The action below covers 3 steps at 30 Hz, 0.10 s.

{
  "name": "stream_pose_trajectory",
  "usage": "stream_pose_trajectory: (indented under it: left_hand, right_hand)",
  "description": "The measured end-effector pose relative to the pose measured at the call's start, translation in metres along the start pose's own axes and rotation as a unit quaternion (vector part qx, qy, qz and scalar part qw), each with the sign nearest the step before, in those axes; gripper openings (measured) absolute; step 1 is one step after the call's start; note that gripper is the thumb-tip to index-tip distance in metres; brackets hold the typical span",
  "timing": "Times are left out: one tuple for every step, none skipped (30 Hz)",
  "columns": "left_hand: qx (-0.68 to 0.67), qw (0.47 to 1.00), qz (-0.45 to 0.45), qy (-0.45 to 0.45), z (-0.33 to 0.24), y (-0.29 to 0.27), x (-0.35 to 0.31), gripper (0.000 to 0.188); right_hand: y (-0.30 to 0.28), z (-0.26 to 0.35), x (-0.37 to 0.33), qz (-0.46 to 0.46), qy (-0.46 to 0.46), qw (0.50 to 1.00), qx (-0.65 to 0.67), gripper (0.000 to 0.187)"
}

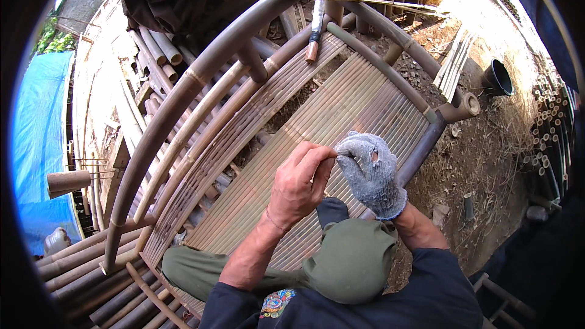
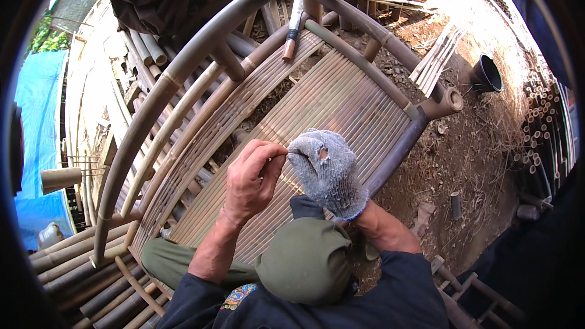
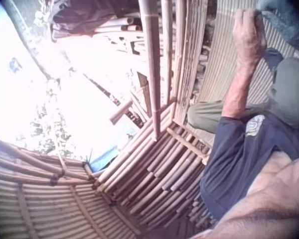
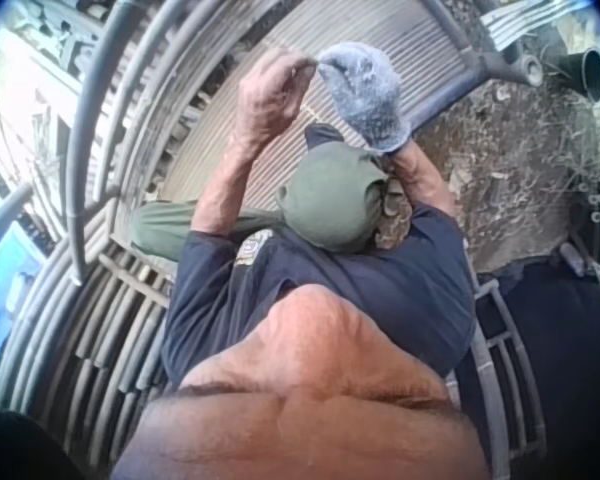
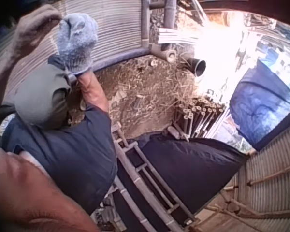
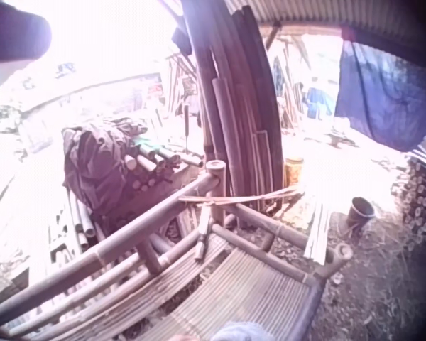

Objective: The person sits cross-legged on the ground and weaves thin bamboo strips into a larger bamboo frame. They use their hands to interlace the strips and occasionally pull a thin cord from a spool to tie or secure the weave.

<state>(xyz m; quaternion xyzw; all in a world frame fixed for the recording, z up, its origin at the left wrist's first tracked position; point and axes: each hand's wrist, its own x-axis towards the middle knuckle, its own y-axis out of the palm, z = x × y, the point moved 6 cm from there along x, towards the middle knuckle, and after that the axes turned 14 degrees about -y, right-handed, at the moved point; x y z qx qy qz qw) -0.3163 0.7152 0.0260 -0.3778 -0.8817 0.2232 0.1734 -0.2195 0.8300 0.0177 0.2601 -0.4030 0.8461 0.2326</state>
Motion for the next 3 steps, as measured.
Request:
stream_pose_trajectory:
  left_hand:
    - [-0.049, 0.997, 0.035, -0.046, 0.006, 0.001, -0.001, 0.012]
    - [-0.100, 0.988, 0.071, -0.097, 0.013, 0.002, -0.003, 0.012]
    - [-0.153, 0.972, 0.107, -0.144, 0.018, 0.004, -0.006, 0.013]
  right_hand:
    - [-0.002, 0.000, 0.000, -0.007, -0.006, 1.000, 0.003, 0.021]
    - [-0.003, 0.000, 0.001, -0.015, -0.012, 1.000, 0.002, 0.022]
    - [-0.003, 0.000, 0.000, -0.014, -0.010, 1.000, 0.006, 0.022]
